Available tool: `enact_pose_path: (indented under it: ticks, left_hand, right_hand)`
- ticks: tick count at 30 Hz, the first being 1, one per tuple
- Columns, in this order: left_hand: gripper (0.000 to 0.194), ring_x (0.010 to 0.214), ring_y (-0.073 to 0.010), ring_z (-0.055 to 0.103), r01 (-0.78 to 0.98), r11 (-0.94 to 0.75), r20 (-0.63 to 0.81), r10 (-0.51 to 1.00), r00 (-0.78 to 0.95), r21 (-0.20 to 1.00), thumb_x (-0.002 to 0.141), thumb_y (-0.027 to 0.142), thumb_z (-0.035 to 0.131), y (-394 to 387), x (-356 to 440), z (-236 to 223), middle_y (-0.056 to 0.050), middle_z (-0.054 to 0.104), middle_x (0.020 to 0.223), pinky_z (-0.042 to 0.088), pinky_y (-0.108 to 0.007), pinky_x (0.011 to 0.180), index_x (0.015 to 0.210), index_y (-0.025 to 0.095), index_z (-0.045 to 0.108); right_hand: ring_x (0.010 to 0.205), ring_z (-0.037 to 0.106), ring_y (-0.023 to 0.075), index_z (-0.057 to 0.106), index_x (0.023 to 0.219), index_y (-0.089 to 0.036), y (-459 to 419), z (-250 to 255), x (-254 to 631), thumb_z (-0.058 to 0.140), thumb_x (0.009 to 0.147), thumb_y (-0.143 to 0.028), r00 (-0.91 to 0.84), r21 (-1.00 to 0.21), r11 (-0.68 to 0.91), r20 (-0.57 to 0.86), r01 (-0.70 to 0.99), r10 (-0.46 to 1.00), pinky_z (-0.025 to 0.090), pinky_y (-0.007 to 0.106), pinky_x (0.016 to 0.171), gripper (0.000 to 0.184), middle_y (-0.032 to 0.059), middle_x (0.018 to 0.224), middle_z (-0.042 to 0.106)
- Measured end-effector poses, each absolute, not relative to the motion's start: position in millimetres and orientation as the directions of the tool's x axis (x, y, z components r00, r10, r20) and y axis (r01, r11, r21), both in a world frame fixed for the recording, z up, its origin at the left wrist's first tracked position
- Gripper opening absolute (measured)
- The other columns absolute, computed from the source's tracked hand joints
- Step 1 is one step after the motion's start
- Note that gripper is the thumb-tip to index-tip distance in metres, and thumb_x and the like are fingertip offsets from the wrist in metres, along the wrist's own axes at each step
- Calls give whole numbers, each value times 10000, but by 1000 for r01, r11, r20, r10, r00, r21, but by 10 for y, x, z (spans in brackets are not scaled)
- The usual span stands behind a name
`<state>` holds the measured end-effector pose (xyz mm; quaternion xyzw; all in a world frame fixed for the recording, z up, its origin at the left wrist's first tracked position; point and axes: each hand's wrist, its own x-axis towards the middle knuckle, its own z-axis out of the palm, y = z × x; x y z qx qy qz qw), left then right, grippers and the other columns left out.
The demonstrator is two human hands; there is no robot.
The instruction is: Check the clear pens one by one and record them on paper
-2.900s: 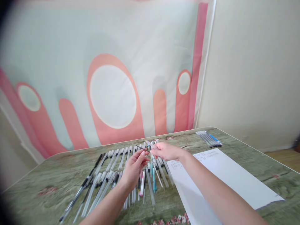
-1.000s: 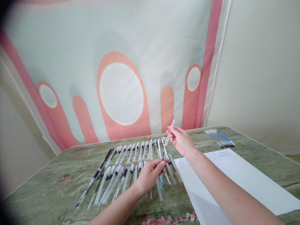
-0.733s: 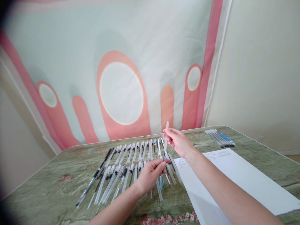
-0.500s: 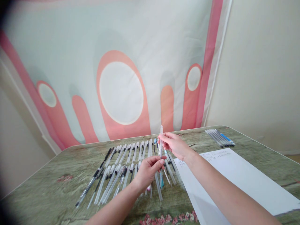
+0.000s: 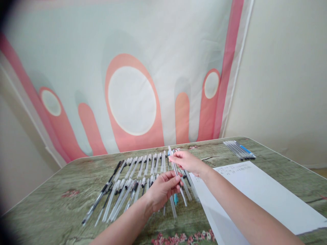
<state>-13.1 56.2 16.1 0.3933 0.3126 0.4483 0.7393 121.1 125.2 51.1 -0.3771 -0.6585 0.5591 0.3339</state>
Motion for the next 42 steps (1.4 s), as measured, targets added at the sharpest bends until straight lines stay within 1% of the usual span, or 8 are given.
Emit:
enact_pose_path:
  ticks: [5, 9, 16, 23, 29, 32, 35, 42]
  left_hand:
    - [103, 645, -57, 579, -700, 238, -116, 969, 218, 673, 736, 145, 627, 675, -200, 196, -50, 626, 787, 489, -170, 691, 825, 97, 609]
    - [91, 699, -72, 602, -836, 140, -141, 987, 76, 530, 769, 79, 564, 789, -293, 208, -68, 634, 835, 510, -181, 720, 849, 94, 605]
    - [131, 731, -82, 612, -851, 281, -149, 959, 240, 444, 789, 101, 549, 697, -241, 202, -54, 637, 796, 500, -193, 751, 913, 100, 589]
    - [218, 650, -57, 591, -828, 355, -130, 934, 332, 434, 761, 70, 571, 588, -144, 142, -18, 626, 750, 490, -182, 701, 971, 128, 569]
    - [312, 847, -104, 618, -831, 343, -169, 939, 299, 438, 762, 102, 586, 617, -170, 112, -82, 625, 998, 485, -222, 791, 1060, 159, 514]
    - [307, 909, -119, 611, -825, 363, -201, 931, 304, 433, 759, 89, 586, 618, -171, 104, -110, 615, 1038, 478, -217, 815, 1052, 145, 513]
    - [304, 831, -100, 629, -816, 381, -218, 924, 314, 436, 751, 79, 592, 614, -164, 84, -83, 638, 970, 490, -203, 780, 1041, 146, 531]
    - [300, 761, -79, 628, -819, 374, -202, 927, 316, 436, 755, 74, 588, 627, -163, 59, -70, 650, 900, 496, -188, 747, 1047, 125, 544]
  right_hand:
    - [586, 469, 73, 542, 954, -146, 1224, 682, 1378, 619, 711, -449, -612, -963, 194, 40, 187, 790, 352, 195, 499, 396, 5, 756, 563]
    - [595, 502, 80, 559, 921, -136, 1212, 763, 1484, 680, 671, -367, -737, -960, 205, -4, 193, 676, 407, 215, 545, 362, 1, 734, 579]
    - [628, 596, 120, 578, 849, -120, 1169, 744, 1383, 640, 713, -349, -753, -968, 228, 69, 110, 655, 440, 244, 573, 274, 51, 765, 649]
    - [454, 485, 65, 449, 809, -174, 1212, 726, 1387, 700, 639, -378, -611, -967, 230, 116, 111, 783, 373, 188, 434, 366, -68, 566, 510]
    - [479, 479, 74, 497, 771, -160, 1494, 576, 1619, 560, 743, -440, -378, -921, 328, 233, 210, 896, 376, 201, 462, 288, -42, 566, 508]
    - [528, 525, 106, 548, 794, -154, 1722, 350, 1711, 516, 762, -415, -299, -840, 352, 240, 412, 924, 394, 219, 480, 265, -12, 611, 556]
    - [625, 564, 137, 616, 771, -154, 1947, 117, 1701, 490, 780, -320, -361, -567, 465, 293, 680, 885, 426, 255, 602, 209, 24, 673, 617]
    - [855, 561, 173, 662, 858, -173, 2271, -168, 1403, 500, 796, -226, -373, -412, 508, 366, 756, 852, 384, 281, 801, 182, 73, 910, 624]
